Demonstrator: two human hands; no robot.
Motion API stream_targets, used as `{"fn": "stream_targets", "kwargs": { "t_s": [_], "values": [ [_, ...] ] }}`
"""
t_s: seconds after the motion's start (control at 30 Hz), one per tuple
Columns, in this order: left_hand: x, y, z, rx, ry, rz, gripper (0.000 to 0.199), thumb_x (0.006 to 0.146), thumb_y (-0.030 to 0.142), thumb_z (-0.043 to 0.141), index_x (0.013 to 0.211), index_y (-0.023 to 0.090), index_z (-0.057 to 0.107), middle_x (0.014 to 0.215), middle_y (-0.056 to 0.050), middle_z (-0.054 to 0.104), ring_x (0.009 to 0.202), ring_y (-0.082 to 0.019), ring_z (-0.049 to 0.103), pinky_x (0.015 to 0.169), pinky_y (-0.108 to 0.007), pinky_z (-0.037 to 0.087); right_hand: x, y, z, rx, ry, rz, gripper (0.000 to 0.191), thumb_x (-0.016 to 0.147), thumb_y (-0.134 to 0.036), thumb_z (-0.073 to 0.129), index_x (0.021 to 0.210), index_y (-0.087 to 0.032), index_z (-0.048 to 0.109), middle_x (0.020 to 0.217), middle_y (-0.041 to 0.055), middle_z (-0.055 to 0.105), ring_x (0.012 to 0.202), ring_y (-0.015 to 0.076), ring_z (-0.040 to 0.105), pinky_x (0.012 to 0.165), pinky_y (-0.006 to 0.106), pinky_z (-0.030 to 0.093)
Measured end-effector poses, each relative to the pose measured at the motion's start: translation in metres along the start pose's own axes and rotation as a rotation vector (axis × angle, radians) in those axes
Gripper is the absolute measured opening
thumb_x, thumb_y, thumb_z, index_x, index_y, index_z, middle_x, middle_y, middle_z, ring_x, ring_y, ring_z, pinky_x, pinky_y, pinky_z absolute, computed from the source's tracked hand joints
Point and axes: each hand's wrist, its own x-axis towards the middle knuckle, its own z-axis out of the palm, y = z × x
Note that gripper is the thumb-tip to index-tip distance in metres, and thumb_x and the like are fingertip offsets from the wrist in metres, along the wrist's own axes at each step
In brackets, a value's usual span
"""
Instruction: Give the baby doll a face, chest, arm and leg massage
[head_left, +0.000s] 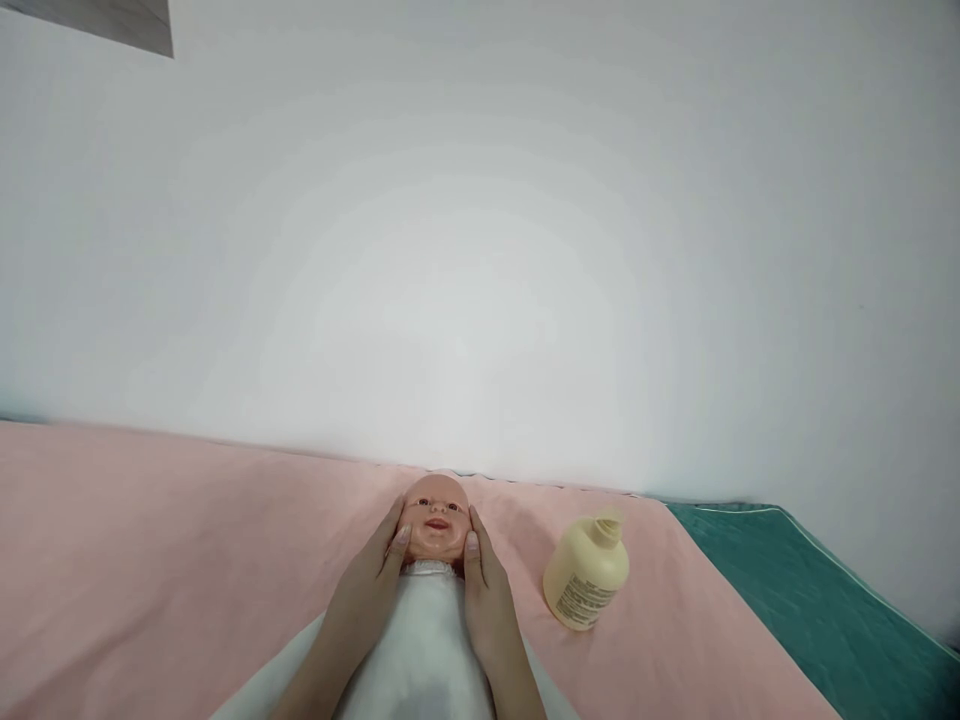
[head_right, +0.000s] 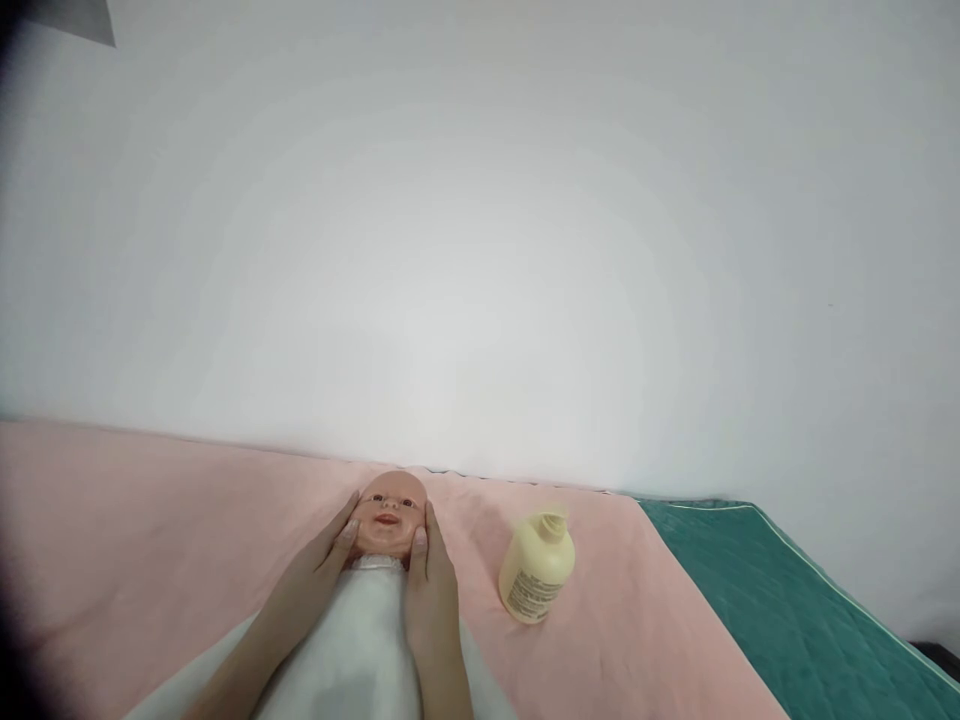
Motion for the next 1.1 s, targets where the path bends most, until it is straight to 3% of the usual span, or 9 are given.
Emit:
{"fn": "stream_targets", "kwargs": {
  "t_s": [0.1,0.2,0.43,0.7,0.93,1.1],
  "values": [
    [-0.001,0.005,-0.002,-0.032,-0.040,-0.054,0.063,0.093,0.059,0.024,0.145,0.025,0.034,0.150,-0.003,0.038,0.138,-0.023,0.035,0.111,-0.040,0.033,-0.002,-0.003,0.000,-0.041,-0.006,0.017,0.073,0.091,-0.066,0.038,0.146,-0.018,0.034,0.148,0.0062,0.038,0.137,0.0238,0.032,0.113,0.040,0.026],
    [0.000,0.005,-0.002,-0.037,-0.054,-0.065,0.065,0.089,0.059,0.037,0.146,0.028,0.031,0.150,-0.002,0.039,0.136,-0.025,0.037,0.110,-0.042,0.034,-0.004,-0.006,-0.001,-0.037,-0.030,0.016,0.075,0.089,-0.061,0.049,0.148,-0.018,0.030,0.148,0.0062,0.037,0.136,0.0248,0.033,0.112,0.039,0.028],
    [0.008,-0.016,0.006,-0.123,-0.095,-0.017,0.085,0.077,0.049,0.063,0.148,0.023,0.024,0.148,-0.007,0.041,0.132,-0.025,0.045,0.102,-0.035,0.044,-0.001,0.002,0.002,-0.064,-0.028,-0.023,0.074,0.087,-0.043,0.056,0.149,-0.015,0.027,0.146,0.0078,0.040,0.133,0.0254,0.039,0.107,0.036,0.036],
    [0.005,-0.007,0.000,-0.060,-0.084,-0.038,0.072,0.083,0.046,0.053,0.147,0.026,0.028,0.145,-0.005,0.046,0.126,-0.025,0.051,0.103,-0.039,0.042,-0.003,0.002,0.001,-0.073,-0.017,-0.033,0.071,0.089,-0.048,0.052,0.148,-0.016,0.030,0.145,0.0082,0.042,0.133,0.0260,0.039,0.108,0.038,0.034],
    [0.003,-0.002,-0.004,0.071,-0.083,-0.025,0.066,0.090,0.055,0.033,0.149,0.025,0.024,0.153,-0.003,0.033,0.138,-0.027,0.034,0.112,-0.045,0.030,-0.006,-0.002,0.001,-0.133,-0.034,-0.031,0.064,0.097,-0.051,0.034,0.150,-0.017,0.024,0.151,0.0041,0.031,0.137,0.0212,0.031,0.113,0.038,0.027],
    [0.007,-0.011,-0.006,0.100,-0.092,0.021,0.068,0.092,0.058,0.023,0.149,0.022,0.024,0.155,-0.004,0.028,0.141,-0.026,0.028,0.114,-0.045,0.024,-0.004,-0.002,0.001,-0.120,-0.016,-0.048,0.062,0.098,-0.051,0.028,0.148,-0.013,0.030,0.150,0.0058,0.034,0.137,0.0205,0.031,0.113,0.037,0.025]
  ]
}}
